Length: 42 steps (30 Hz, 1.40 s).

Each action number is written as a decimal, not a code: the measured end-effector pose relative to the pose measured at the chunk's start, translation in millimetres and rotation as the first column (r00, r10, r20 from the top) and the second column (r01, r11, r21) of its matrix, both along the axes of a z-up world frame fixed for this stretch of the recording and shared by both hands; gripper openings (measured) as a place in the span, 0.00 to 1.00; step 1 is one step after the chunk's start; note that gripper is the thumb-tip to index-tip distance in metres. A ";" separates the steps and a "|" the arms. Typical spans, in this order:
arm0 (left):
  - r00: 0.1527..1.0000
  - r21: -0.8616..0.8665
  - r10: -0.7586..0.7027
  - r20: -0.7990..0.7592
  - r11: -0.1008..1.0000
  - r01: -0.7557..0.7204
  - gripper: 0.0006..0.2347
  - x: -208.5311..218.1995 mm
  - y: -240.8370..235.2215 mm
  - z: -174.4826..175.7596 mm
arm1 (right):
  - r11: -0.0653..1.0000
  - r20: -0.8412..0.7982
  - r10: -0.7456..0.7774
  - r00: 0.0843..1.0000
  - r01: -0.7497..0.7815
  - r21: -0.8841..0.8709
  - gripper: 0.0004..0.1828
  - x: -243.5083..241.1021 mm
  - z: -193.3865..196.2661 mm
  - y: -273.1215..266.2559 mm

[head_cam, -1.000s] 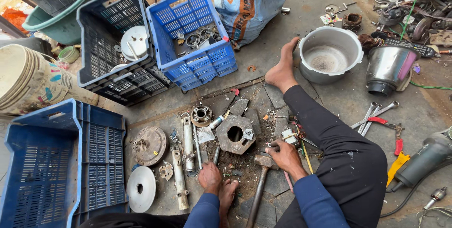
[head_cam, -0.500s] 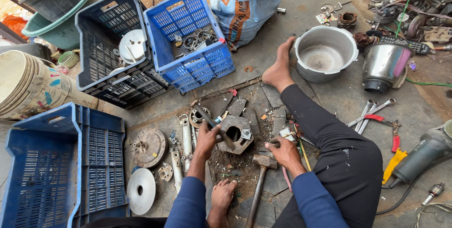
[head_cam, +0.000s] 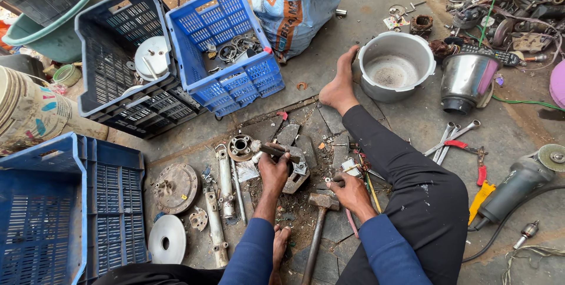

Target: The person sits on the floor and uses a hammer and metal rod to strike a small metal component held in a vise. They repeatedly adjust the part, strike it, and inspect it with pliers.

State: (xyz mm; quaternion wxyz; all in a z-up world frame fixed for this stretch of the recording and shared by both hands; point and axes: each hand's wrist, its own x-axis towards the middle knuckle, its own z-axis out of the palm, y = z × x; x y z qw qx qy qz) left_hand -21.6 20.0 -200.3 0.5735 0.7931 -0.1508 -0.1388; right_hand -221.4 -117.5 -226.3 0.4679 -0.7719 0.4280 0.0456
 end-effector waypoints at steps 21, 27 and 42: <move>0.998 0.112 -0.005 0.068 0.994 -0.003 0.06 -11.3 3.5 5.4 | 0.898 -0.485 0.386 0.784 -0.199 0.393 0.22 -16.3 -52.0 120.8; 0.997 0.125 -0.003 0.077 0.992 -0.006 0.07 -11.8 3.5 1.1 | 0.926 -0.505 0.224 0.833 -0.021 0.377 0.17 -28.0 -91.1 138.1; 0.973 0.215 -0.164 0.165 0.968 0.126 0.09 0.2 -2.2 -8.8 | 0.385 -0.109 -0.621 0.776 0.424 0.820 0.07 -12.3 22.8 90.4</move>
